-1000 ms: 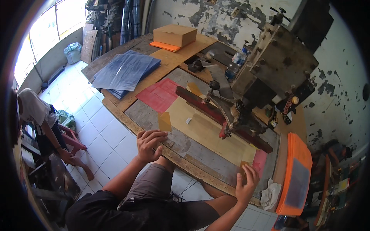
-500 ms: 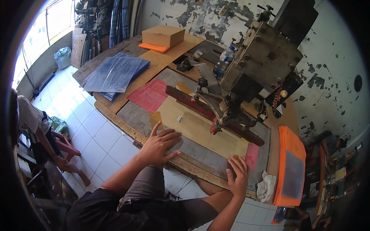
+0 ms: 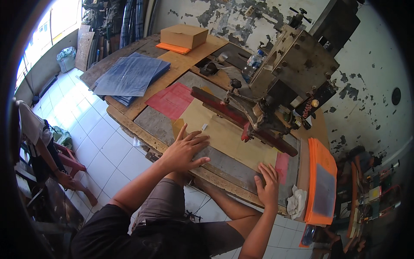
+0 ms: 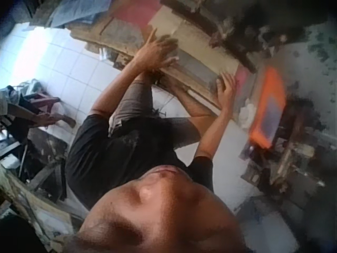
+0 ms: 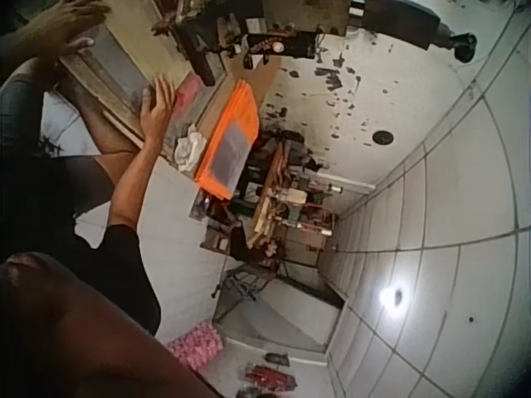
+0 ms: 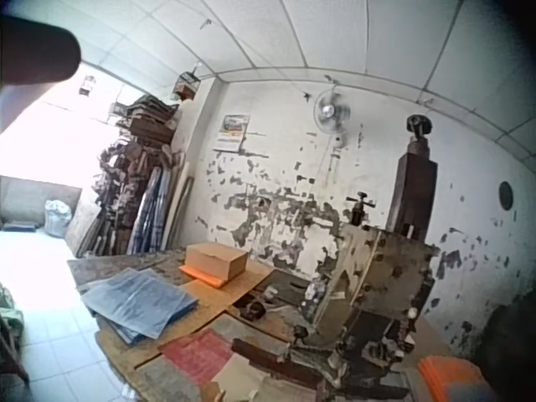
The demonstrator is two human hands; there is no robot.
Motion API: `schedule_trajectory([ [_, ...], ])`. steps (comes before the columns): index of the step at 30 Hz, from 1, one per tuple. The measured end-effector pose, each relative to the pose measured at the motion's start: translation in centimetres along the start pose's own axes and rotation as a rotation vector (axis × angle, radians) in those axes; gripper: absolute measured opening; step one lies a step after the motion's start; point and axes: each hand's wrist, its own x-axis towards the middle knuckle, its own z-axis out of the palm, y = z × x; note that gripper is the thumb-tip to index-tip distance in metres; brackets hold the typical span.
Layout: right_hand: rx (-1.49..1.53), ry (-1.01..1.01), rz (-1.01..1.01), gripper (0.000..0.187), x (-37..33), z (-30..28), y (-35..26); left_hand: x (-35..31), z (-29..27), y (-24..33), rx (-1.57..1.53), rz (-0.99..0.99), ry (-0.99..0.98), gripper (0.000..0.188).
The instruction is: The person cleans the work surface beneath a machine press using a cloth, unfolds a clear plastic sleeve by hand, and touches a stack of plastic sheets on the table.
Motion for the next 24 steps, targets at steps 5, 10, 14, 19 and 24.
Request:
schedule_trajectory([
  [5, 0.013, 0.065, -0.003, 0.052, -0.56, 1.15, -0.09, -0.09, -0.07, 0.24, 0.022, -0.027, 0.01, 0.075],
  [10, -0.023, 0.056, -0.013, 0.055, -0.54, 0.89, -0.39, 0.02, -0.31, 0.28, 0.011, -0.044, 0.0, 0.074],
  [14, -0.017, 0.052, -0.005, 0.056, -0.62, 0.85, -0.3, 0.02, -0.41, 0.35, 0.009, -0.039, 0.005, 0.073],
  [19, -0.008, 0.078, -0.013, 0.056, -0.63, 0.7, -0.78, -0.15, -0.78, 0.36, -0.012, -0.064, 0.002, 0.071],
  [24, 0.024, 0.113, 0.017, 0.056, -0.98, 0.78, -0.49, -0.18, -0.56, 0.41, -0.019, -0.078, -0.005, 0.071],
])
